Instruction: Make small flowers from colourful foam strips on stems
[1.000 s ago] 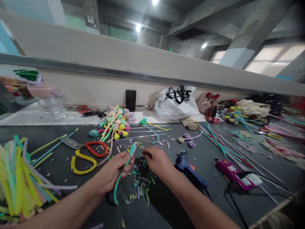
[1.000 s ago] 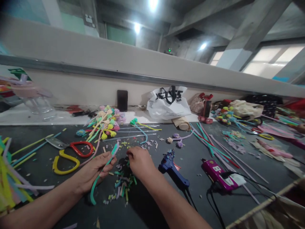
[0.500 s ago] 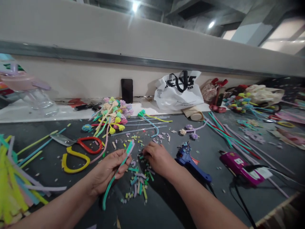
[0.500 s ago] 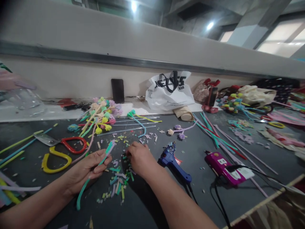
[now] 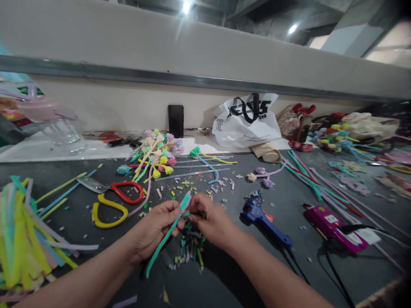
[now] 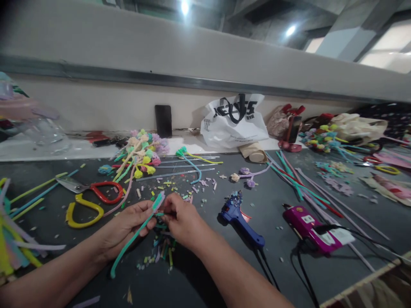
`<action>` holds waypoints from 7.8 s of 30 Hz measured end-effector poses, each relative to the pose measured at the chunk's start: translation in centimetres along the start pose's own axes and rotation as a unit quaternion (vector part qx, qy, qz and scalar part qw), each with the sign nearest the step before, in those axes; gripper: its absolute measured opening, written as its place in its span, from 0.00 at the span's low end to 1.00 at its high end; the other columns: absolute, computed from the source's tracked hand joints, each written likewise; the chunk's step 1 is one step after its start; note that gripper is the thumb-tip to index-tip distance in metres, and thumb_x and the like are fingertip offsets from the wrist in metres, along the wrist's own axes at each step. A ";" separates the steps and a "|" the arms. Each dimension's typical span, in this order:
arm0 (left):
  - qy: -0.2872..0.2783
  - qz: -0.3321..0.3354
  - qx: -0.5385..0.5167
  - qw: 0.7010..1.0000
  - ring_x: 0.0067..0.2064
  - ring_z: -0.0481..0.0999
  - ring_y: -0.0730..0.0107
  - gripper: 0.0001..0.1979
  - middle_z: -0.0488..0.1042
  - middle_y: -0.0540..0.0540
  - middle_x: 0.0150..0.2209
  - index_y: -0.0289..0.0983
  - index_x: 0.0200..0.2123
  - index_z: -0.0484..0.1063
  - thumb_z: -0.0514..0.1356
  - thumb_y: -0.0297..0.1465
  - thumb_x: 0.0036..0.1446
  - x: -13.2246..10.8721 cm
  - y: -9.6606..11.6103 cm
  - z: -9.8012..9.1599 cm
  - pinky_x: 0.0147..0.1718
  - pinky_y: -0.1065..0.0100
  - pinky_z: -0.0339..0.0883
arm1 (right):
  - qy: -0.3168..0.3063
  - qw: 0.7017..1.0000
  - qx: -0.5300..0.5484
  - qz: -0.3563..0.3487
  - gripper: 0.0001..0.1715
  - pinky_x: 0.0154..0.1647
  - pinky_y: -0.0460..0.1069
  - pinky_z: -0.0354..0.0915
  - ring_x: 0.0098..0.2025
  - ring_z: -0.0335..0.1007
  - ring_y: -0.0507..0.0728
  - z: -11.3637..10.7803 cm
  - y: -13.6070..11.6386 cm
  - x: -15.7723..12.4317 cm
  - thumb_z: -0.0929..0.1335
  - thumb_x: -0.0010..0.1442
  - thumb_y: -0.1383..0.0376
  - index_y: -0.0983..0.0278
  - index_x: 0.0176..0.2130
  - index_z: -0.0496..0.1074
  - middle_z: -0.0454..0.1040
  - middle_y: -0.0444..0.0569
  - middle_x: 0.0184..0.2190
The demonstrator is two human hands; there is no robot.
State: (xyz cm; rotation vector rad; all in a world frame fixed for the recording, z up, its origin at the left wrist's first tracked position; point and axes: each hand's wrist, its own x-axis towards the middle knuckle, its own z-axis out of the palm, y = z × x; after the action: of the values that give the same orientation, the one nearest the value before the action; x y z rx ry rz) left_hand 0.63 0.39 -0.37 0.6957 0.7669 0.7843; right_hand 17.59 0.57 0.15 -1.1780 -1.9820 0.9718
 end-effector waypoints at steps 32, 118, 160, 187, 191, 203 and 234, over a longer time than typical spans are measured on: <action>-0.048 -0.039 -0.014 0.998 0.17 0.61 0.83 0.08 0.68 0.50 0.21 0.33 0.26 0.67 0.60 0.31 0.52 -0.5 0.2 0.5 0.13 0.80 0.53 | 0.075 0.996 0.036 -0.022 0.06 0.32 0.47 0.58 0.29 0.61 0.52 -3.1 -1.4 -0.4 0.66 0.52 0.65 0.64 0.24 0.67 0.66 0.43 0.24; 0.014 0.029 0.251 0.968 0.12 0.50 0.85 0.09 0.63 0.58 0.16 0.37 0.30 0.65 0.56 0.37 0.52 -0.7 -0.2 1.2 0.11 0.78 0.40 | 0.037 0.993 0.098 0.063 0.06 0.29 0.45 0.58 0.28 0.59 0.51 -1.6 -1.8 -0.2 0.66 0.47 0.69 0.63 0.29 0.63 0.64 0.41 0.25; 0.014 0.034 0.302 0.953 0.14 0.52 0.84 0.07 0.63 0.57 0.17 0.37 0.30 0.64 0.53 0.35 0.54 -1.2 0.1 1.9 0.13 0.79 0.44 | -0.004 0.987 0.132 0.089 0.05 0.24 0.44 0.52 0.24 0.54 0.49 -1.2 -2.1 -0.4 0.65 0.47 0.68 0.64 0.29 0.63 0.61 0.40 0.23; -0.117 -0.081 0.063 0.988 0.15 0.66 0.80 0.09 0.70 0.51 0.19 0.35 0.29 0.62 0.56 0.35 0.55 -1.5 0.1 1.5 0.12 0.80 0.63 | -0.085 0.960 0.265 -0.019 0.16 0.36 0.46 0.58 0.36 0.62 0.52 -3.2 -0.3 -0.7 0.69 0.53 0.63 0.63 0.42 0.65 0.67 0.47 0.37; -0.103 -0.069 0.070 0.990 0.15 0.66 0.80 0.09 0.71 0.51 0.20 0.35 0.29 0.62 0.57 0.35 0.55 -1.4 0.0 1.5 0.13 0.79 0.63 | -0.086 0.954 0.286 -0.003 0.14 0.36 0.47 0.59 0.35 0.64 0.52 -3.2 -0.1 -0.5 0.68 0.55 0.61 0.64 0.41 0.67 0.68 0.47 0.35; -0.097 -0.047 0.080 0.991 0.16 0.68 0.78 0.09 0.70 0.50 0.21 0.35 0.29 0.63 0.57 0.34 0.55 -1.3 -0.5 1.4 0.14 0.77 0.63 | -0.081 0.951 0.298 0.026 0.10 0.36 0.47 0.61 0.33 0.66 0.51 -2.5 0.6 -0.3 0.68 0.56 0.61 0.64 0.38 0.69 0.70 0.45 0.31; -0.030 0.104 -0.141 0.984 0.14 0.52 0.89 0.04 0.59 0.55 0.23 0.34 0.33 0.63 0.52 0.29 0.59 0.4 1.7 -2.4 0.09 0.85 0.45 | 0.142 0.986 0.070 0.044 0.10 0.22 0.46 0.59 0.19 0.61 0.50 -1.5 2.6 0.8 0.60 0.55 0.66 0.62 0.38 0.65 0.67 0.42 0.24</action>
State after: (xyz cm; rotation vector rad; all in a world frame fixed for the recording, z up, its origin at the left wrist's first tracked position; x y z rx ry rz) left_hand -1.67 2.22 -0.46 0.5454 0.5187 1.0356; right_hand 19.65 2.59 -1.10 -1.2573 -1.6249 0.9133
